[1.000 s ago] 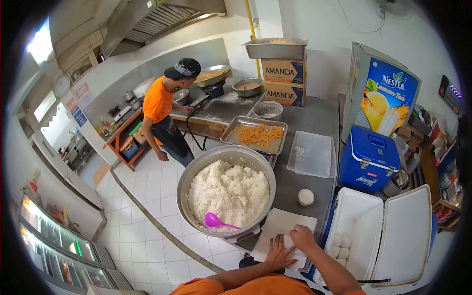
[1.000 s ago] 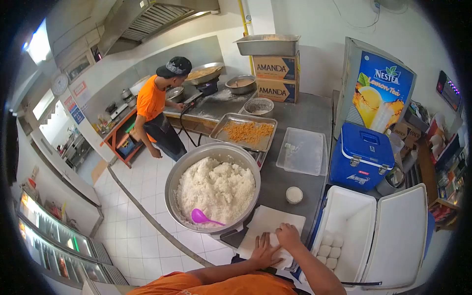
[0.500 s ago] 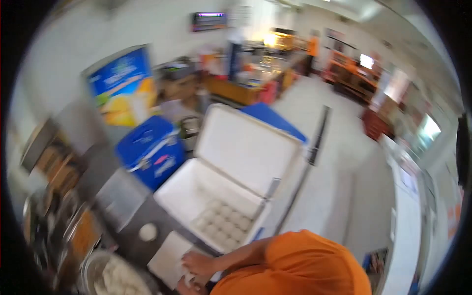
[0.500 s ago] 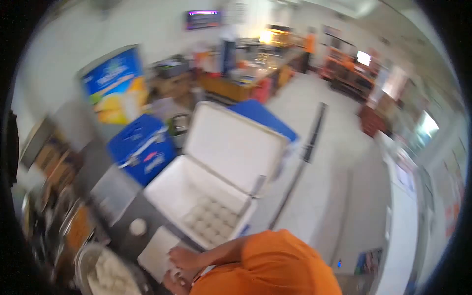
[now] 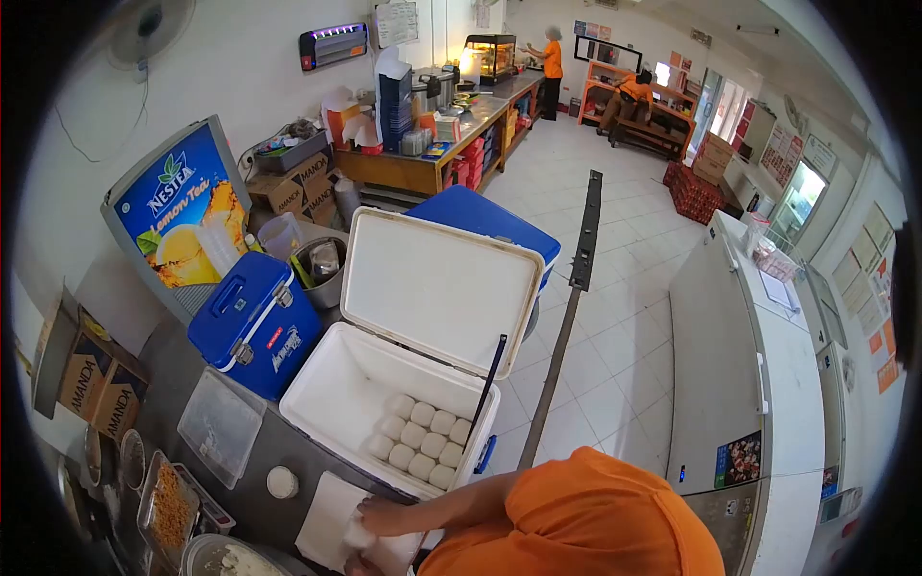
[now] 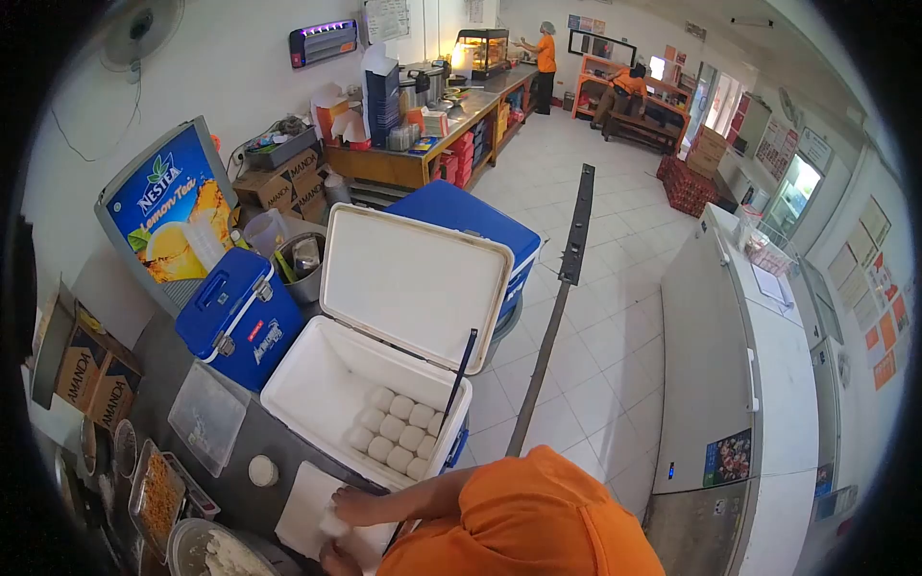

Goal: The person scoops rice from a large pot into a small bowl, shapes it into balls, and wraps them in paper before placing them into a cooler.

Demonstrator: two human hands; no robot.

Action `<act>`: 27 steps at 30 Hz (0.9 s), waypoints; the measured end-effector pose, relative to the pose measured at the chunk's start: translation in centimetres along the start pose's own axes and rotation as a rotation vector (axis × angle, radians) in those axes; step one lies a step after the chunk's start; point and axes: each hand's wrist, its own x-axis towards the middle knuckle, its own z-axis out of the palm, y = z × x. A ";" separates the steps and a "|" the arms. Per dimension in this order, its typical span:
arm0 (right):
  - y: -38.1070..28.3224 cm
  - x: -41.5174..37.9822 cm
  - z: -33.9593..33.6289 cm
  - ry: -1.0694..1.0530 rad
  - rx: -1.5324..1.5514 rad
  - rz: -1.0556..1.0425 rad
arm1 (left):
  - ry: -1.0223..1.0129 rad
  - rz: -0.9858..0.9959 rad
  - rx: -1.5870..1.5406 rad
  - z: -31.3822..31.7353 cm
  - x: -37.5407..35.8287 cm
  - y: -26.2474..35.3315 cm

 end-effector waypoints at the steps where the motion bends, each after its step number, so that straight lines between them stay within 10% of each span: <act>1: -0.2 1.5 0.0 -0.001 0.002 -0.003 | 0.021 -0.243 -0.273 0.2 1.5 -0.5; 4: 0.2 4.5 0.7 -0.074 0.200 0.243 | 0.212 -0.516 -0.577 1.8 5.9 -3.0; 6: 0.1 5.1 0.6 0.349 0.084 0.128 | 0.411 -0.571 -0.598 7.5 7.1 -12.6; 7: 1.1 5.4 1.0 0.167 -0.054 0.042 | 0.148 -0.182 -0.152 6.9 9.4 -12.4; 8: 1.1 6.1 2.1 0.066 0.072 0.128 | -0.143 -0.301 -0.046 6.2 8.2 -12.8; 11: 2.3 4.4 4.2 0.019 -0.077 -0.100 | 0.214 0.013 0.153 1.5 3.3 -1.7; 15: 1.9 2.2 3.6 0.193 0.153 -0.155 | 0.338 -0.269 0.040 1.2 2.1 2.9; 17: 1.0 2.2 1.0 0.221 0.812 0.248 | 0.484 -0.439 -0.391 1.6 2.9 4.3; 27: 1.8 2.4 -5.2 0.080 1.491 0.190 | 0.542 -0.521 -1.335 -1.9 7.8 11.7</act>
